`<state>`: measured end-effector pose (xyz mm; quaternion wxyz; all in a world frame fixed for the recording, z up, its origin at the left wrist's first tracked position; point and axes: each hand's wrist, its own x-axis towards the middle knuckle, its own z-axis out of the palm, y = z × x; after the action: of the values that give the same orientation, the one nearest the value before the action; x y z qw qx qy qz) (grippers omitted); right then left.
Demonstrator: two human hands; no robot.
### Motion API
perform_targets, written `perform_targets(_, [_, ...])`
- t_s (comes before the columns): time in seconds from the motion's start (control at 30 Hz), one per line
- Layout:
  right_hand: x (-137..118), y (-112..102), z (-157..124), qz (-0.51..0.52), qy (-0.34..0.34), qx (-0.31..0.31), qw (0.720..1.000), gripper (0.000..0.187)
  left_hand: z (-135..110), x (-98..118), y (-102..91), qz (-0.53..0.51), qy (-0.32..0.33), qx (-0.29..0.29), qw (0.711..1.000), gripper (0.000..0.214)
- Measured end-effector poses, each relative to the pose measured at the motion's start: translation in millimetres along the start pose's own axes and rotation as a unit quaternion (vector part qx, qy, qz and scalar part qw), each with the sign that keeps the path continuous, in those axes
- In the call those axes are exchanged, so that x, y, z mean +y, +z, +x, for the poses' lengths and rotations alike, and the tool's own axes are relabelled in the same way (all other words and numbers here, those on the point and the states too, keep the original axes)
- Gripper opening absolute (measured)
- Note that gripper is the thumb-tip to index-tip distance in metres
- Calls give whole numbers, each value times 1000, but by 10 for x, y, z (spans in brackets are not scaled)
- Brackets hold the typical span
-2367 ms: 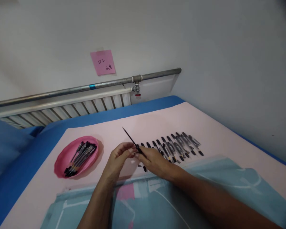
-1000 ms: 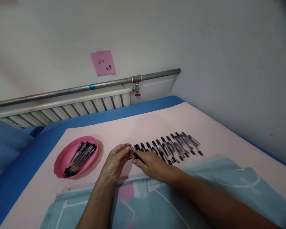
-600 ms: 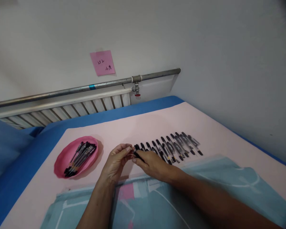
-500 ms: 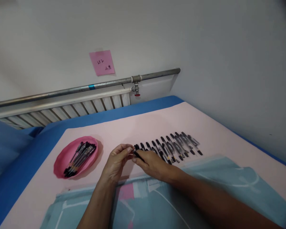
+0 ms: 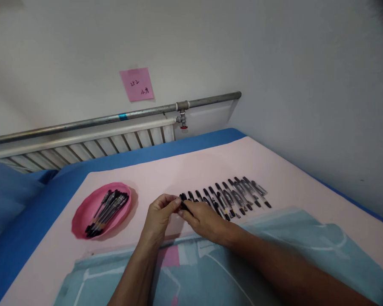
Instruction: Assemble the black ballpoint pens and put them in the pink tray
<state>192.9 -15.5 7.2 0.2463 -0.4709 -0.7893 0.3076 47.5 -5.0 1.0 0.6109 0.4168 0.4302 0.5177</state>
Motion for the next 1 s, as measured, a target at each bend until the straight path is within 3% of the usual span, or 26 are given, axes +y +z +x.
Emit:
perform_targets(0.2, [9, 14, 27, 114, 32, -35, 992, 27, -21, 28, -9, -2, -15, -32, 999, 18])
perform_targets(1.0, [23, 14, 5, 47, 3, -19, 999, 26, -13, -12, 28, 17, -7, -7, 1000, 17])
